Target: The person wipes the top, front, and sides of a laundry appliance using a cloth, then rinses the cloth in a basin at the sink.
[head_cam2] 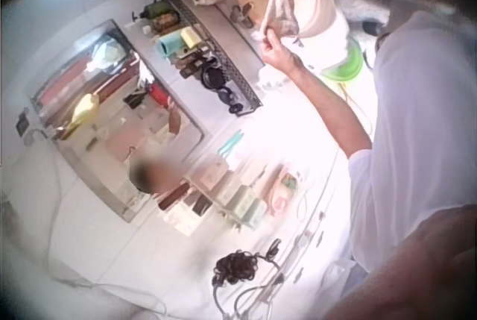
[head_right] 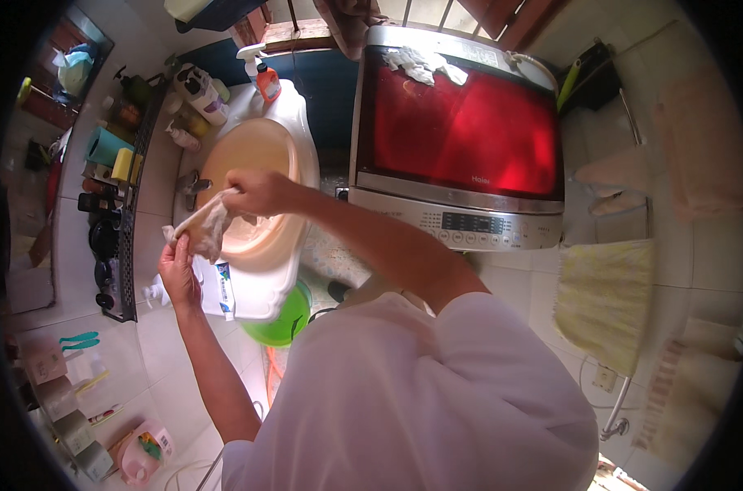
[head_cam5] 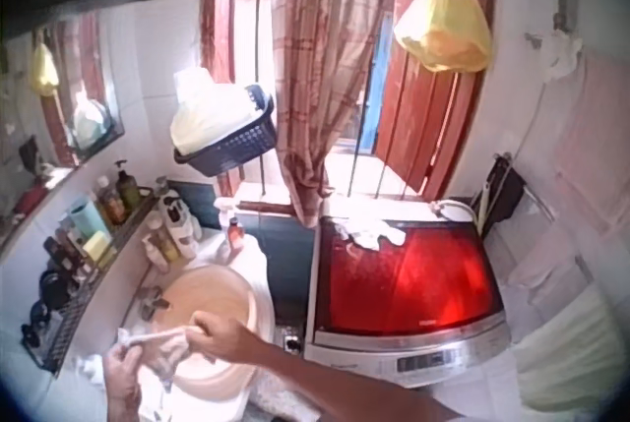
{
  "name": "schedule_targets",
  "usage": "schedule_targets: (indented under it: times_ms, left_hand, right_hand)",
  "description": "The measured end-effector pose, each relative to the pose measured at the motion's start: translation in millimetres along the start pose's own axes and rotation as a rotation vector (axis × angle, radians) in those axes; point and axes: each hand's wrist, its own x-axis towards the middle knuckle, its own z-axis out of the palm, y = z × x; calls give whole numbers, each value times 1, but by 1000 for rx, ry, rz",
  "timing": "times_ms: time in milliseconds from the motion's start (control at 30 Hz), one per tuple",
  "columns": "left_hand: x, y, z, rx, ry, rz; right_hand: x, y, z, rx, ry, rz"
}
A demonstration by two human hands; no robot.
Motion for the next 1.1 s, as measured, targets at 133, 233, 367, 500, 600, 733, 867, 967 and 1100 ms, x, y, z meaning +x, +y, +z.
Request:
schedule_targets:
  times_ms: [133,233,367,500,600,733,867,967,1100]
  left_hand:
    - [-2,35,74,-26,-44,186]
    - [3,42,131,-8,-126,316]
    - [-6,51,210,415,-231,460]
    - [-14,54,295,631,-425,538]
    - [-22,64,333,765,-416,596]
    - [-25,61,368,656,-488,428]
    - [-16,42,389,307,-758,7]
    - [-25,41,418,81,-898,-143]
    - [-19,39,451,-64,-1116,-575]
  right_hand:
    - [-23,-18,-56,43,21,68]
    - [-44,-8,-96,137,-37,37]
    - [-78,-23,-148,280,-122,72]
    - [-111,0,-206,-53,-98,164]
    - [-142,1,-236,-227,72,38]
    - [-179,-10,-272,296,331,101]
    - [-201,-29,-303,178,536,126]
    - [-222,-39,-322,138,692,158]
    - [-247,-52,-360,-4,752,381]
